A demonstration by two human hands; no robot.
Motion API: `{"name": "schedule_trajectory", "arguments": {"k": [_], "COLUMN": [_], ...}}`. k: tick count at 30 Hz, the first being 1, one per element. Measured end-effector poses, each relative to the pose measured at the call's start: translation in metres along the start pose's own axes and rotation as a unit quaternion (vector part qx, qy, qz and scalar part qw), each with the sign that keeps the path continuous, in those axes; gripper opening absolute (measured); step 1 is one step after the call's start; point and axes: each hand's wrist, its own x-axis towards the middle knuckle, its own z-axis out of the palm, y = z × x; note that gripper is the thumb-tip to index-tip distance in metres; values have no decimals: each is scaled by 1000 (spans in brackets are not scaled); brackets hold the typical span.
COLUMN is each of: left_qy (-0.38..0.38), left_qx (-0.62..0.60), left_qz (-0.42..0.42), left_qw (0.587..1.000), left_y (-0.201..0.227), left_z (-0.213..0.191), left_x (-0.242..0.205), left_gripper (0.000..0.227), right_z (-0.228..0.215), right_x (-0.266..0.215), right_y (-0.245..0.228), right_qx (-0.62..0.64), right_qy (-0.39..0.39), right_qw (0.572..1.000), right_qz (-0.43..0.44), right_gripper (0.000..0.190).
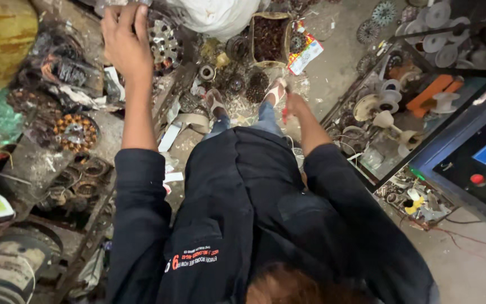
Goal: The person uses pliers to pull copper windings from a circular stator core. The person repeatedly grips and pulls the windings, rotating the stator as needed, and drops the extracted copper onto the floor.
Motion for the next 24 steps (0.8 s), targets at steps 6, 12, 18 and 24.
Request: {"name": "schedule_trajectory", "arguments": {"k": [6,12,18,24], "left_qy": [77,33,-17,8], "left_qx": [-40,-8,7,55], "left_qz": [-97,-32,11,19], "left_qw": [991,999,1000,998], "left_y": [7,-11,-29,-47], "left_z": [3,8,23,45], "left_x": [-7,-10,1,0], "left_gripper": [27,25,30,29], "right_z": [1,-4,-36,-43], "right_x": [-18,-7,33,42], "right_y": [19,20,-7,-33], "right_qx": [317,174,-132,-3], "right_qy": [32,85,-55,-3], "right_qw": [948,975,987,1000], "right_qz": [-9,-105,-77,10], "right_gripper": [16,16,18,13]}}
